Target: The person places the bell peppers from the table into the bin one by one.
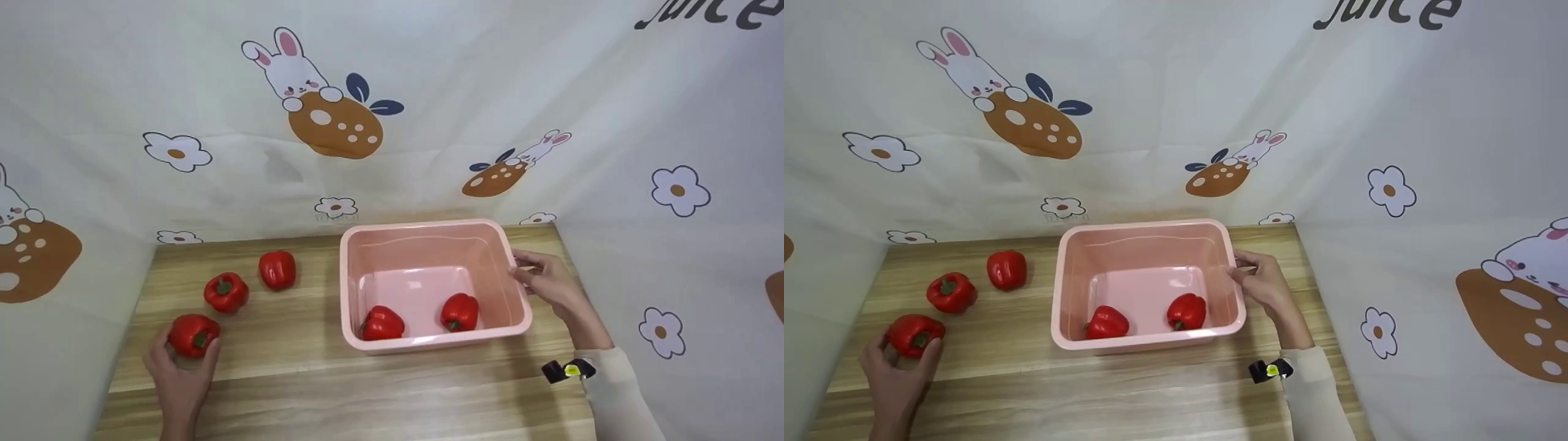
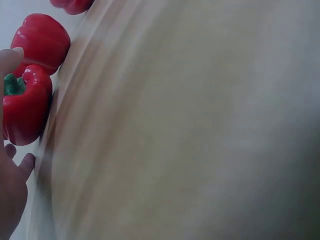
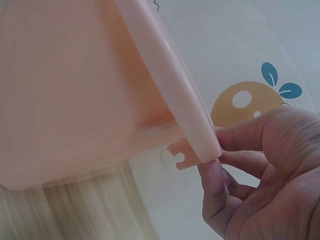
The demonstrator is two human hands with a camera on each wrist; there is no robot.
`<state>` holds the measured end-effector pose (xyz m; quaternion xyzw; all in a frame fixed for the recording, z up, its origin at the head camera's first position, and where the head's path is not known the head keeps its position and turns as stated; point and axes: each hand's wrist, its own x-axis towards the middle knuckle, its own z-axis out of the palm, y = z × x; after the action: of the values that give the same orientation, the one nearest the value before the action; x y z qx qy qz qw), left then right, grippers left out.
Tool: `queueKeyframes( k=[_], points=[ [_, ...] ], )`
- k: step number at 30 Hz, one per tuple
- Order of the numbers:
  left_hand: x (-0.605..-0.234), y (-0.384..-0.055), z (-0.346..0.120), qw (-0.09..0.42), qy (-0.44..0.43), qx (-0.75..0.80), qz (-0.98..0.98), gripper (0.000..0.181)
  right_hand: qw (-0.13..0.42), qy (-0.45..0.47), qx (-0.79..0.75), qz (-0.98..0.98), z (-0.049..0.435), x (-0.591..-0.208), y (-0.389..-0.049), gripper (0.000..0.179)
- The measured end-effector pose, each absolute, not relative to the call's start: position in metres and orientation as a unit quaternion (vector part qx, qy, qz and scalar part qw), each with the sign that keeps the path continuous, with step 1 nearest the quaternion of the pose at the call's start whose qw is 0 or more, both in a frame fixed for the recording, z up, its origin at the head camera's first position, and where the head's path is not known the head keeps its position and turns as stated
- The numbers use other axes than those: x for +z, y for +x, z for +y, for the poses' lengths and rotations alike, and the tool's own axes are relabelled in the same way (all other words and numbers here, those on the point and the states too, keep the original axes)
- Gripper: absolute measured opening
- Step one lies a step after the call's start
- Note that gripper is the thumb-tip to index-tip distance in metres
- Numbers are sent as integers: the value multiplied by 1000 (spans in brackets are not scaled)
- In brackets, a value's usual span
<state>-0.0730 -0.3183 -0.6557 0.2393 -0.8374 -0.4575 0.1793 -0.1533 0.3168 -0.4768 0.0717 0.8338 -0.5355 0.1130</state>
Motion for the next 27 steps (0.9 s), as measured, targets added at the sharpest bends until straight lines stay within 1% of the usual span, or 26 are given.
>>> queueKeyframes(
  k=[3,10,13,17,22,27],
  points=[
    [-653,-78,-321,169,244,-448,-843,91,117,68,-541,830,316,-477,-155,53],
    [-651,-89,-324,127,242,-449,-851,88,116,69,-536,833,317,-480,-156,52],
    [-652,-95,-322,124,229,-453,-852,86,112,70,-530,838,319,-481,-154,52],
    [-654,-98,-322,138,223,-466,-845,84,111,67,-529,838,319,-481,-155,51],
    [-655,-103,-320,164,237,-468,-835,78,113,63,-539,833,320,-481,-154,51],
    [-655,-103,-317,167,258,-448,-839,70,115,60,-544,829,320,-480,-154,53]
  ],
)
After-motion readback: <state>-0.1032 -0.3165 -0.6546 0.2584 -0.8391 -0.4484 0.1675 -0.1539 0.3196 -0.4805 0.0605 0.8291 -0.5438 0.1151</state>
